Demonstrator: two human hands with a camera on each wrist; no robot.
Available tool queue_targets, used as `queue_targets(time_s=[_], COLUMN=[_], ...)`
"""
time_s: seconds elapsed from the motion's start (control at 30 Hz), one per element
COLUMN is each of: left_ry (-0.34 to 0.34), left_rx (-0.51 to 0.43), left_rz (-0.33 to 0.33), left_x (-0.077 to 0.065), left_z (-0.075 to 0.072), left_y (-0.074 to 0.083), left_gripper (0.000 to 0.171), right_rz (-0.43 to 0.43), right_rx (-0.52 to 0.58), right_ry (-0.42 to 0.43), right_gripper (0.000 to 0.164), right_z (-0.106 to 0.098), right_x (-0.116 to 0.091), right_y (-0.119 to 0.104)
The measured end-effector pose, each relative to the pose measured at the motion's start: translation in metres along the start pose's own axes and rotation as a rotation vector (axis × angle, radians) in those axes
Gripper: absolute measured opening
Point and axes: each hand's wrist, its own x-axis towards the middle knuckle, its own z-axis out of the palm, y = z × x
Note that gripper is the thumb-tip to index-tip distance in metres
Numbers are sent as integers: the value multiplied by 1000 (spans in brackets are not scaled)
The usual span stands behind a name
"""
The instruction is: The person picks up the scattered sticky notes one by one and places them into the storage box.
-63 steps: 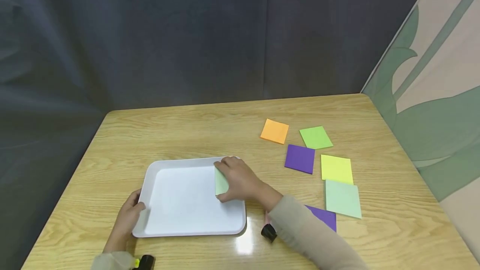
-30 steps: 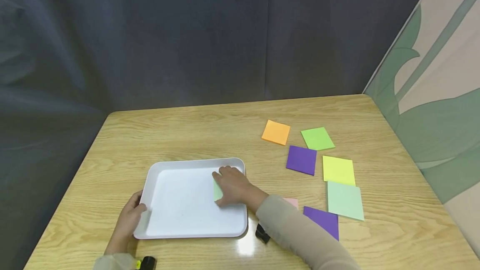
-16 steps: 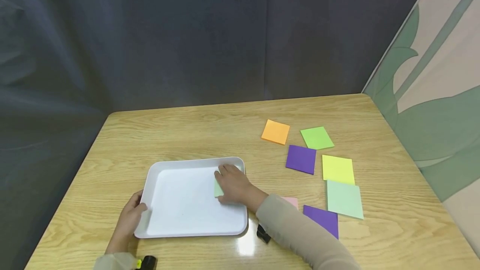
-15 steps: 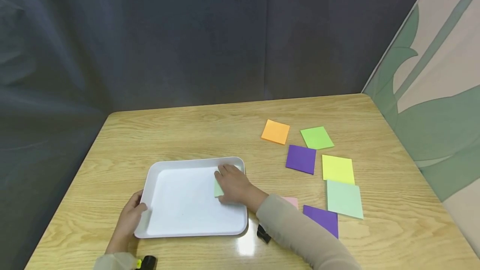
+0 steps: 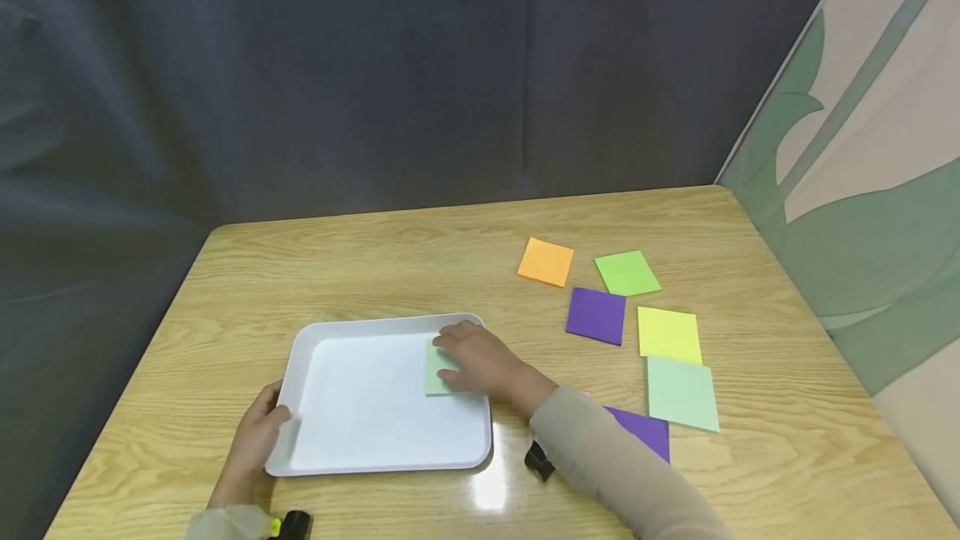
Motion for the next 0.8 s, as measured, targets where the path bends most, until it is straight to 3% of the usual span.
queue_targets(time_s=[0.2, 0.37, 0.57, 0.8], left_ry=[13, 10, 4, 3], left_rx=[17, 20, 1, -1], left_rz=[-17, -44, -49, -39], left_x=[1, 1, 1, 2], left_z=[1, 1, 0, 1], left_y=[-1, -1, -1, -1], left_gripper=[47, 49, 49, 49], right_rz=[-35, 22, 140, 279], right_rx=[62, 87, 114, 180], right_ry=[177, 253, 267, 227], right_gripper=[29, 28, 32, 38], right_z=[-17, -28, -39, -44], right_x=[-11, -22, -37, -54], right_y=[11, 23, 43, 69])
